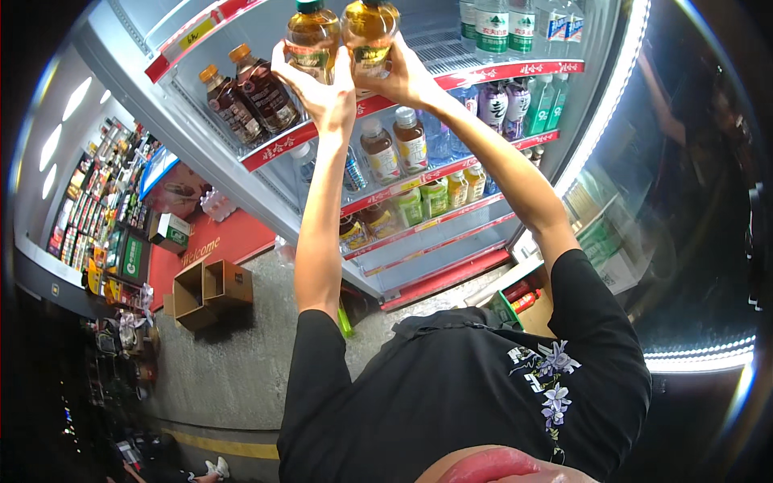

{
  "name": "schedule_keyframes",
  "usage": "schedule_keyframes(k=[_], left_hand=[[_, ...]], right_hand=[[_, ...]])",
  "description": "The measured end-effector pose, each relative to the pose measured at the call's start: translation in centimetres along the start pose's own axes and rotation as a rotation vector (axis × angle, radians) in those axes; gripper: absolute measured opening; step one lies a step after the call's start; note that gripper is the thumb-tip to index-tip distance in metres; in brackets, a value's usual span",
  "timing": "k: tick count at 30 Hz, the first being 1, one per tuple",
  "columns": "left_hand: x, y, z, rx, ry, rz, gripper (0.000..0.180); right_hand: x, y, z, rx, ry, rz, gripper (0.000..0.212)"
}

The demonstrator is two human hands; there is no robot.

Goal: The recorder is taking various bottled and canned beverages from a box and stocking them onto the shelves of a supermarket refrigerator.

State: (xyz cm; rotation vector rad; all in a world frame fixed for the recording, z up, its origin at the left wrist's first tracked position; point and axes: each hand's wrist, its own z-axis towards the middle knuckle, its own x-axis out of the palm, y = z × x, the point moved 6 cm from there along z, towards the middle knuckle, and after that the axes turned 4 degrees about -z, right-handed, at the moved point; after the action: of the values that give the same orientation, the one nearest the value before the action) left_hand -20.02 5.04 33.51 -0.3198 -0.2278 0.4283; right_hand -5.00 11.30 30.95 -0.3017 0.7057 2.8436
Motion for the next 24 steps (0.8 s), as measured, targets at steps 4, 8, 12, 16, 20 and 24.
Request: schedule_keyframes(k=[4, 8, 12, 16, 20, 24], left_hand=[[-1.0, -2.6, -2.5, 0.226, 0.005, -0.256, 0.077], [-1.8, -11.7, -4.8, 0.541, 0.208, -0.067, 0.082], [1.4, -13.0, -12.9, 0.353, 0.582, -0.219, 0.084], [3.9, -7.1, -26.4, -0.342, 0.739, -0.275, 0.082], [1.9, 1.8, -41.2, -1.482, 0.824, -0.271, 0.071], [2.0, 2.3, -47.7, -2.042, 0.99, -0.28, 0.064]], right_hand=[[-0.8, 4.5, -4.1, -0.251, 0.007, -0.231, 0.07], [-4.0, 5.3, -10.4, -0.179, -0.334, 0.399, 0.057], [-6.4, 8.2, -26.7, 0.216, -0.045, 0.371, 0.062], [-9.1, 7.9, -38.4, 0.768, 0.3, 0.093, 0.077], [-17.2, 5.2, -49.3, 0.979, 0.211, -0.4, 0.085], [-24.8, 3.2, -69.3, 1.566, 0.007, -0.526, 0.081]])
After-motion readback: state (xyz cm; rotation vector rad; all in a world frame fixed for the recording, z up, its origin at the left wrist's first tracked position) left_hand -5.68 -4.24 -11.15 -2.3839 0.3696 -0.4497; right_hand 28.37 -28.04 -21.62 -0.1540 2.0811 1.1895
